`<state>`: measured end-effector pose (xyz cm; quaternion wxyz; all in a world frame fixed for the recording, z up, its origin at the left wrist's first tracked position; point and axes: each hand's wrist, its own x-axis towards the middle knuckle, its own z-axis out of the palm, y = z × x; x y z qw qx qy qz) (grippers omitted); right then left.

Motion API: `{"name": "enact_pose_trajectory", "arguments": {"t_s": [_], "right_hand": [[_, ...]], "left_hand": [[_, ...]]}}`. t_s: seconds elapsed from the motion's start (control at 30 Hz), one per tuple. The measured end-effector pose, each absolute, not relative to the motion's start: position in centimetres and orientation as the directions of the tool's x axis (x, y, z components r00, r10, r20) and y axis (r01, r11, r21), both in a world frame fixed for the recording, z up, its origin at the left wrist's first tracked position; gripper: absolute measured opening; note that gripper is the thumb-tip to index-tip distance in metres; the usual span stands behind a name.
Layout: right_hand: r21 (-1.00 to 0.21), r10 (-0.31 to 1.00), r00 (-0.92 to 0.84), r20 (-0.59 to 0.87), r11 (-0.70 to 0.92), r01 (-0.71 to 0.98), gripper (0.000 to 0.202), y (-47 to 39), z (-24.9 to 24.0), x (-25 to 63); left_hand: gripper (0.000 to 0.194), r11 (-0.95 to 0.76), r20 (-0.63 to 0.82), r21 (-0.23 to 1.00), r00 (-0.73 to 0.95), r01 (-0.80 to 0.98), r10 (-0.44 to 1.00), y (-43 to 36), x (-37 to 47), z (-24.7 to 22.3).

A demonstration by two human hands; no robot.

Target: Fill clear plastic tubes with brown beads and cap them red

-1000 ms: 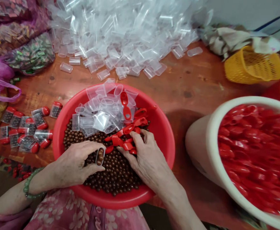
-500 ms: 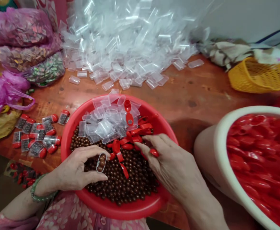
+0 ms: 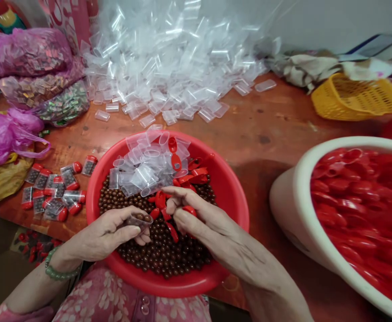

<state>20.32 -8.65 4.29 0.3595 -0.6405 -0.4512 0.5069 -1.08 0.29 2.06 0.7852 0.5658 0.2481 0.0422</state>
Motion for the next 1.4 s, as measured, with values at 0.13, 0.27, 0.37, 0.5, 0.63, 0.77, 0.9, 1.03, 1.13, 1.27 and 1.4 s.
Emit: {"name": "enact_pose_trajectory", "arguments": {"t_s": [0.13,0.27,0.37,0.5,0.63,0.77,0.9,1.03,1.13,1.27,1.4], "right_hand": [[-0.952,0.951,0.102,-0.291,-0.298,0.062,0.046,-9.2,3.2,20.2],[-0.968,0.949,0.203,-0.240,-0.218,-0.125,0.036,-8.3,3.1,18.8],[-0.959,0.926,0.293,-0.237,-0.174,-0.225,0.030,-7.6,3.0,17.8],[-0.952,0.899,0.378,-0.223,-0.116,-0.285,0.025,-7.4,2.5,17.3],[-0.970,0.849,0.495,-0.183,-0.073,-0.233,0.024,-7.6,1.8,17.0],[-0.979,0.824,0.549,-0.141,-0.032,-0.203,0.027,-8.0,0.7,16.3],[-0.997,0.798,0.603,0.021,-0.025,0.067,0.020,-9.1,0.7,16.0],[-0.861,0.860,0.407,0.308,0.070,0.504,0.041,-9.9,2.0,16.2],[-0.655,0.907,0.135,0.398,0.178,0.734,0.054,-9.6,2.6,16.5],[-0.438,0.935,-0.125,0.331,0.269,0.858,0.043,-9.2,2.0,16.5],[-0.335,0.932,-0.180,0.314,0.286,0.898,0.051,-9.1,0.6,16.0]], "left_hand": [[0.026,0.260,-0.307,0.942,0.862,0.213,0.404,-0.1,-1.2,2.2],[0.024,0.138,-0.307,0.952,0.840,0.274,0.448,-0.1,-1.2,2.7],[0.021,0.050,-0.305,0.947,0.842,0.317,0.445,-0.1,-1.0,2.7],[0.022,0.165,-0.305,0.952,0.832,0.257,0.463,-0.2,-0.9,2.2],[0.027,0.368,-0.325,0.917,0.828,0.156,0.457,-0.4,-0.3,2.0],[0.041,0.542,-0.358,0.839,0.794,0.043,0.492,-0.4,0.3,2.1],[0.046,0.612,-0.370,0.790,0.772,-0.031,0.517,-0.3,0.4,2.0],[0.051,0.648,-0.419,0.761,0.739,-0.033,0.528,-0.1,0.4,1.8],[0.051,0.655,-0.440,0.754,0.701,-0.051,0.561,0.0,0.5,1.7],[0.043,0.608,-0.405,0.792,0.692,-0.062,0.598,0.0,0.6,1.6],[0.035,0.601,-0.409,0.798,0.693,-0.043,0.593,0.0,0.6,1.4]]}}
